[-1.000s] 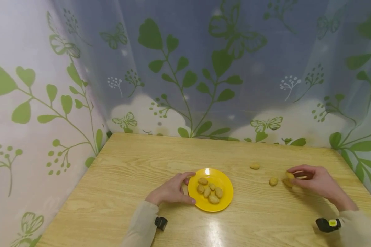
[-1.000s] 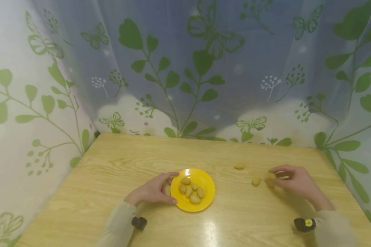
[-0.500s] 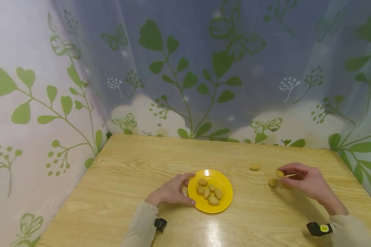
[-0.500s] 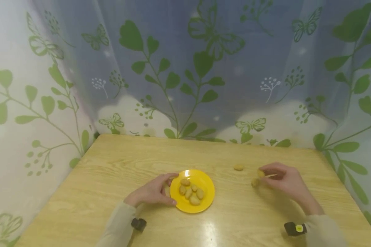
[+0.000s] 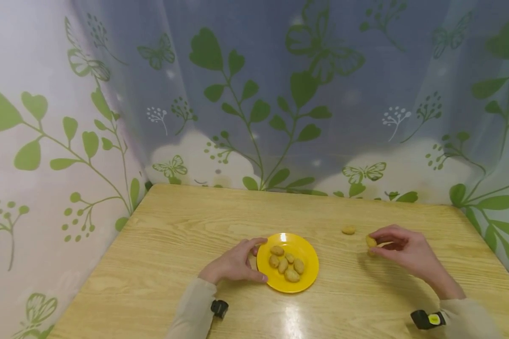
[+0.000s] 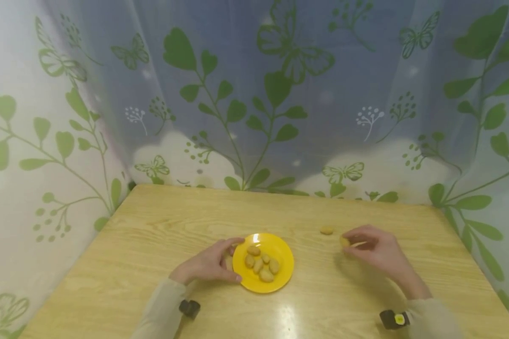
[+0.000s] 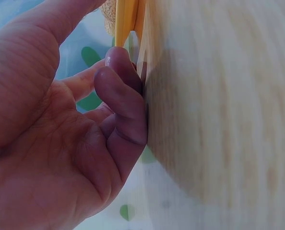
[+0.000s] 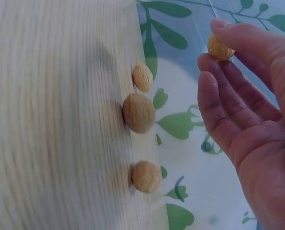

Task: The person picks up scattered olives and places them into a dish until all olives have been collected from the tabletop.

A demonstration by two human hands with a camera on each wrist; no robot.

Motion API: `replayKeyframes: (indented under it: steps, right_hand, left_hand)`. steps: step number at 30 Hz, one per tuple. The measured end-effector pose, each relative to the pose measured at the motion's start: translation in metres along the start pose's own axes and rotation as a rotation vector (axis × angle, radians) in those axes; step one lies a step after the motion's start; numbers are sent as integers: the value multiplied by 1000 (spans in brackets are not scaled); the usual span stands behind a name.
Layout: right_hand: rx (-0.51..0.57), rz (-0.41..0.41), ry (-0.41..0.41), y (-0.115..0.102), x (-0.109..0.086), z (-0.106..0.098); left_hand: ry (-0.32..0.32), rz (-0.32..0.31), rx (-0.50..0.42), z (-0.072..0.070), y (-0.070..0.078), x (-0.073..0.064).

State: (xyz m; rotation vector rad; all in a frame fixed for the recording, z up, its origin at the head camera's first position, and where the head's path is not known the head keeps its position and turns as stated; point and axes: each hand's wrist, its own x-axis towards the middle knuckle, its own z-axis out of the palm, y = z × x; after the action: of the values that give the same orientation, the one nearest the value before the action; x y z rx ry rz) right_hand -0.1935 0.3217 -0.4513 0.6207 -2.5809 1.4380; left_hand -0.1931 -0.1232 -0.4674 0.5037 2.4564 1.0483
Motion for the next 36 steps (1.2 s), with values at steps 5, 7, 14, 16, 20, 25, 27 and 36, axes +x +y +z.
replayKeyframes:
  steps: [5, 7, 14, 16, 20, 25, 27, 36]
  right_hand:
    - [29, -33, -13, -5, 2, 11]
    - [29, -45, -20, -7, 3, 15]
    - [20, -60, -53, -14, 9, 29]
    - [36, -69, -67, -14, 11, 33]
    - [68, -89, -94, -13, 14, 43]
    - [60, -93, -106, -15, 18, 59]
    - [58, -100, -113, -17, 20, 65]
    - [49, -66, -160, -19, 31, 86]
  left_hand:
    - [0, 4, 1, 0, 0, 0]
    - [-2, 6, 0, -1, -1, 0]
    - [-1, 9, 2, -1, -2, -1]
    - [0, 10, -1, 0, -2, -1]
    - [-2, 8, -3, 0, -3, 0]
    - [-1, 11, 3, 0, -3, 1]
    - [0, 13, 4, 0, -3, 1]
    - [-3, 0, 1, 0, -1, 1]
